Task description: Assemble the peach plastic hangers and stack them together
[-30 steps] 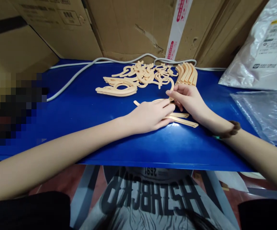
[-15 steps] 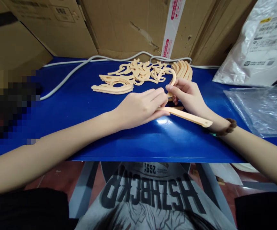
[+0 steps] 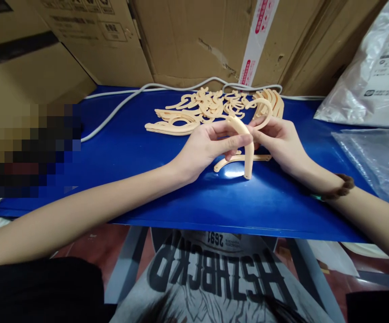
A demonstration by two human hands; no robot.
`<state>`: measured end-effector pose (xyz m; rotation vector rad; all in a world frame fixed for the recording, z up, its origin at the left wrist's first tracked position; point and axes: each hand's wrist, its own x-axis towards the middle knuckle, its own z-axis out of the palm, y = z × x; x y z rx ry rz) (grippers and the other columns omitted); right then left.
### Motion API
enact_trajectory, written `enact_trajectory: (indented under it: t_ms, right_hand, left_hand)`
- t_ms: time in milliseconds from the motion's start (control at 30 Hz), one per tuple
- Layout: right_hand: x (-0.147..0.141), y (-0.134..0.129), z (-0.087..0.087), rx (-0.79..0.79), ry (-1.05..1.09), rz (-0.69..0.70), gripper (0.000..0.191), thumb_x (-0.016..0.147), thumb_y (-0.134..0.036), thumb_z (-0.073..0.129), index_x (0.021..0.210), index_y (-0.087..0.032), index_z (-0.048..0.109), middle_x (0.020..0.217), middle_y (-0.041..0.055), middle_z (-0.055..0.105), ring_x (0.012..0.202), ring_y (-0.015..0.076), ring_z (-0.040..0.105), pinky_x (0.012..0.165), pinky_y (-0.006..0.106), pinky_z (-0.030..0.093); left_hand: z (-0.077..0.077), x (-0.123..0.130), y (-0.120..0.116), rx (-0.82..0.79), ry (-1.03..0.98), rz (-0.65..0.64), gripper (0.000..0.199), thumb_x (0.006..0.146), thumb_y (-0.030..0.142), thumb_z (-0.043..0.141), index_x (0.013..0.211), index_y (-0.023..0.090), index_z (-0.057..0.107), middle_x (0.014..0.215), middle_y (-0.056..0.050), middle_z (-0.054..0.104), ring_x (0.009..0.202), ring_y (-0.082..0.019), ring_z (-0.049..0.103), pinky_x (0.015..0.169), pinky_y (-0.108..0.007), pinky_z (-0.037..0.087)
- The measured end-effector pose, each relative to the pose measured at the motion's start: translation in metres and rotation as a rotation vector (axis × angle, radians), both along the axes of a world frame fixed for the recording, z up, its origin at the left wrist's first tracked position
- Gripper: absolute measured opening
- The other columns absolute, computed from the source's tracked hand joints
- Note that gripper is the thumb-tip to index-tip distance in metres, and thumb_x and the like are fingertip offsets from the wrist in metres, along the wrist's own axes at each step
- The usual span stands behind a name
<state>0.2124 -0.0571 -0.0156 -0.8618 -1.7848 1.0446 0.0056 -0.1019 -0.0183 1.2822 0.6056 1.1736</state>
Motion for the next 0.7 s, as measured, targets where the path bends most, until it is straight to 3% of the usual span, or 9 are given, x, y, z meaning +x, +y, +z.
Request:
enact_trajectory:
  t_ms: [100,200,300,367,500,700]
  right_hand:
    - [0.000,0.000,0.002,-0.018,0.008,0.007,0.040,0.078,-0.058,0.096,0.085,-0.023,0.078,0.080,0.0001,0.075,0.069,0.0146,0.066,0.063,0.030,0.055]
    - [0.000,0.002,0.000,-0.098,0.047,-0.002,0.043,0.071,-0.053,0.101,0.093,-0.025,0.077,0.083,-0.0011,0.076,0.073,0.0167,0.071,0.062,0.030,0.058]
    - [0.001,0.004,-0.002,-0.141,0.100,-0.028,0.047,0.068,-0.046,0.104,0.099,-0.027,0.074,0.081,-0.0029,0.075,0.077,0.0187,0.075,0.062,0.030,0.060]
    - [0.001,0.006,-0.003,-0.153,0.118,-0.044,0.047,0.069,-0.043,0.103,0.099,-0.027,0.072,0.079,-0.0033,0.074,0.078,0.0191,0.075,0.060,0.029,0.060]
    - [0.001,0.008,-0.002,-0.200,0.130,-0.075,0.042,0.071,-0.034,0.099,0.102,-0.028,0.071,0.081,-0.0026,0.073,0.081,0.0195,0.075,0.062,0.030,0.060]
    - [0.000,0.009,-0.004,-0.273,0.181,-0.055,0.040,0.072,-0.030,0.096,0.102,-0.028,0.070,0.086,-0.0028,0.075,0.083,0.0181,0.073,0.072,0.032,0.062]
  left_hand:
    - [0.001,-0.001,0.001,0.048,0.032,0.000,0.048,0.083,0.060,0.094,0.097,0.018,0.076,0.089,0.000,0.073,0.074,-0.011,0.061,0.069,-0.024,0.051]
    - [-0.001,-0.003,0.000,0.177,0.161,0.044,0.046,0.103,0.063,0.070,0.094,0.018,0.069,0.090,-0.002,0.070,0.082,-0.014,0.066,0.078,-0.026,0.054]
    - [-0.005,-0.007,0.003,0.320,0.390,0.153,0.044,0.116,0.055,0.044,0.093,0.020,0.060,0.085,-0.002,0.066,0.074,-0.015,0.063,0.073,-0.028,0.052]
    - [-0.005,-0.013,0.008,0.460,0.657,0.264,0.043,0.118,0.048,0.035,0.095,0.021,0.059,0.081,-0.003,0.064,0.070,-0.017,0.060,0.070,-0.031,0.047]
    - [-0.001,-0.020,0.017,0.655,1.225,0.414,0.044,0.117,0.040,0.034,0.102,0.019,0.069,0.076,-0.005,0.067,0.071,-0.022,0.064,0.066,-0.034,0.035]
    - [0.001,-0.014,0.017,0.684,1.444,0.394,0.040,0.114,0.038,0.040,0.101,0.019,0.074,0.072,-0.003,0.069,0.067,-0.022,0.065,0.064,-0.035,0.029]
